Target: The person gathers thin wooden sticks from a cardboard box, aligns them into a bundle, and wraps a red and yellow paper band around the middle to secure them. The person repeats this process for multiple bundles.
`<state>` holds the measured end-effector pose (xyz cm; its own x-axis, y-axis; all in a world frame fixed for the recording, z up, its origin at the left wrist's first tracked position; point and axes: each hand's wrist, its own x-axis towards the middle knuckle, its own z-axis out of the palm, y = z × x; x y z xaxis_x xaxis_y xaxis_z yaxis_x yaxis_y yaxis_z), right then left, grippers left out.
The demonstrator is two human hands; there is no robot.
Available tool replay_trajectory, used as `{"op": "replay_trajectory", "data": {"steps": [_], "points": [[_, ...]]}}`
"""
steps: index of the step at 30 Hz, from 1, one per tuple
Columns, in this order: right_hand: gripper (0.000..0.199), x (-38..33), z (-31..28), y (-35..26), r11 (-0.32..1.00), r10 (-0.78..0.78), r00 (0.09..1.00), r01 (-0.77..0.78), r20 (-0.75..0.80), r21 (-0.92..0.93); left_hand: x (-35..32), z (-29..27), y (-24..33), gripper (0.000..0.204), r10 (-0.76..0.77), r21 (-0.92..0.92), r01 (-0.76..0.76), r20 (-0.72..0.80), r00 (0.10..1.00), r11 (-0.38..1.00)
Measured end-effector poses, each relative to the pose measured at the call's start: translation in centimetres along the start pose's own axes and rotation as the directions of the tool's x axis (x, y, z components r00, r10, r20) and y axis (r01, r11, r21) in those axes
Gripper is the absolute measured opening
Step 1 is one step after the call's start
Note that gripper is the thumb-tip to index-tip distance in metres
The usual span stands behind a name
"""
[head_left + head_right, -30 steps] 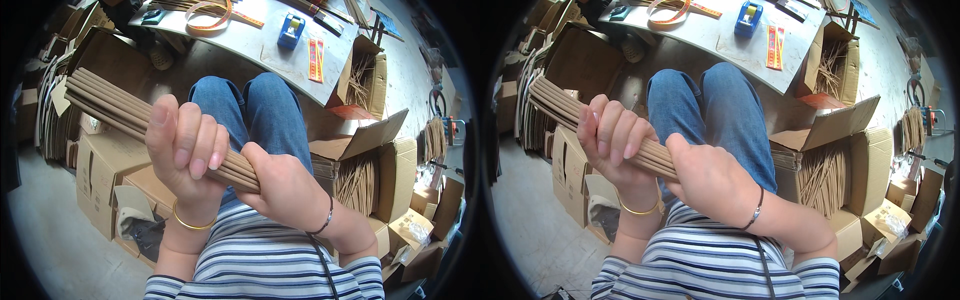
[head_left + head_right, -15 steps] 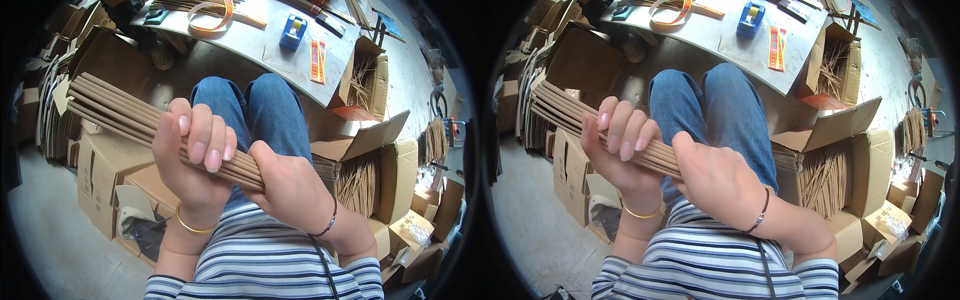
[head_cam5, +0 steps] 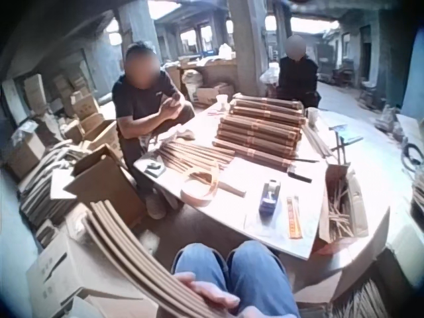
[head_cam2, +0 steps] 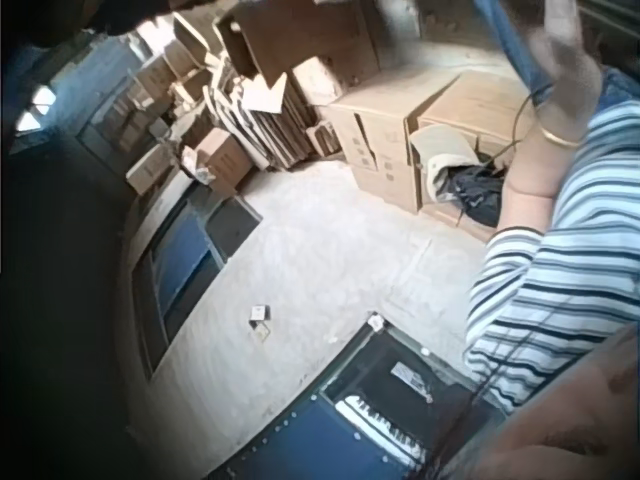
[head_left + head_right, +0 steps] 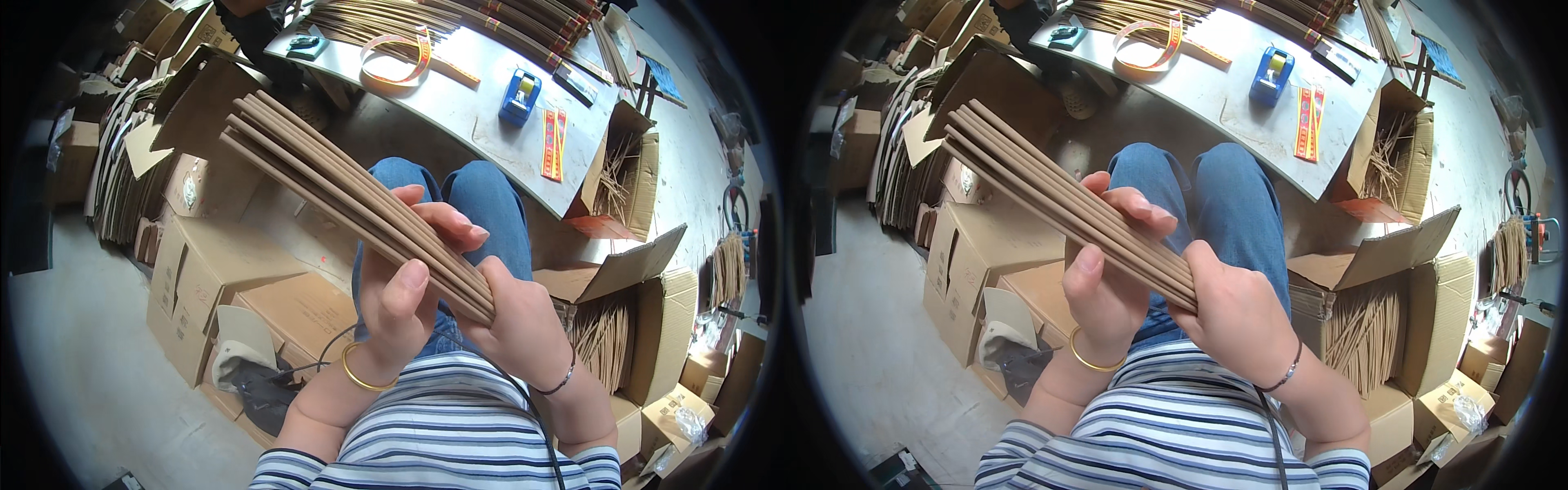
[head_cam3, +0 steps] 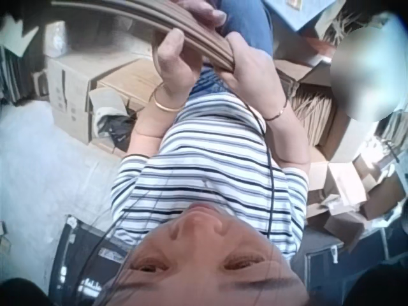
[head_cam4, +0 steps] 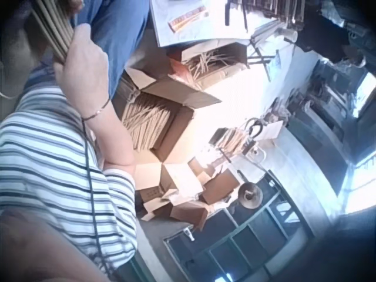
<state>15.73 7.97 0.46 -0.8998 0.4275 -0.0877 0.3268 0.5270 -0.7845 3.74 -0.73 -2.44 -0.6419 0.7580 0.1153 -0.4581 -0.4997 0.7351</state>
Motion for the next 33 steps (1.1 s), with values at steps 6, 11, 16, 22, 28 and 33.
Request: {"op": "replay_trajectory", "data": {"steps": [6,11,16,22,28,33], "points": [[0.030,-0.2,0.0,0.5,1.000,-0.003,1.000,0.003,-0.004,-0.029,0.3,0.0,1.1,0.057,-0.021,0.227,0.017,0.013,1.000,0.974],[0.031,-0.3,0.2,0.7,1.000,0.004,1.000,-0.004,-0.003,-0.022,0.3,0.1,1.0,0.048,-0.025,0.256,0.020,0.015,1.000,0.967],[0.032,-0.2,0.3,1.1,0.997,0.052,0.997,-0.055,0.056,0.051,0.3,0.0,1.0,0.050,-0.056,0.296,0.051,0.010,0.998,0.954],[0.034,-0.2,0.0,1.2,0.984,0.070,0.992,-0.086,0.105,0.153,0.2,0.3,0.9,0.050,-0.067,0.307,0.064,-0.003,0.998,0.949],[0.038,0.0,0.6,1.6,0.977,0.052,0.995,-0.068,0.080,0.202,0.0,-0.5,-1.1,0.049,-0.066,0.055,0.063,0.042,0.997,0.996],[0.039,-0.3,0.6,2.0,0.978,0.035,0.997,-0.049,0.073,0.204,-0.6,1.0,-2.0,0.032,-0.137,-0.026,0.136,-0.090,0.986,0.990]]}}
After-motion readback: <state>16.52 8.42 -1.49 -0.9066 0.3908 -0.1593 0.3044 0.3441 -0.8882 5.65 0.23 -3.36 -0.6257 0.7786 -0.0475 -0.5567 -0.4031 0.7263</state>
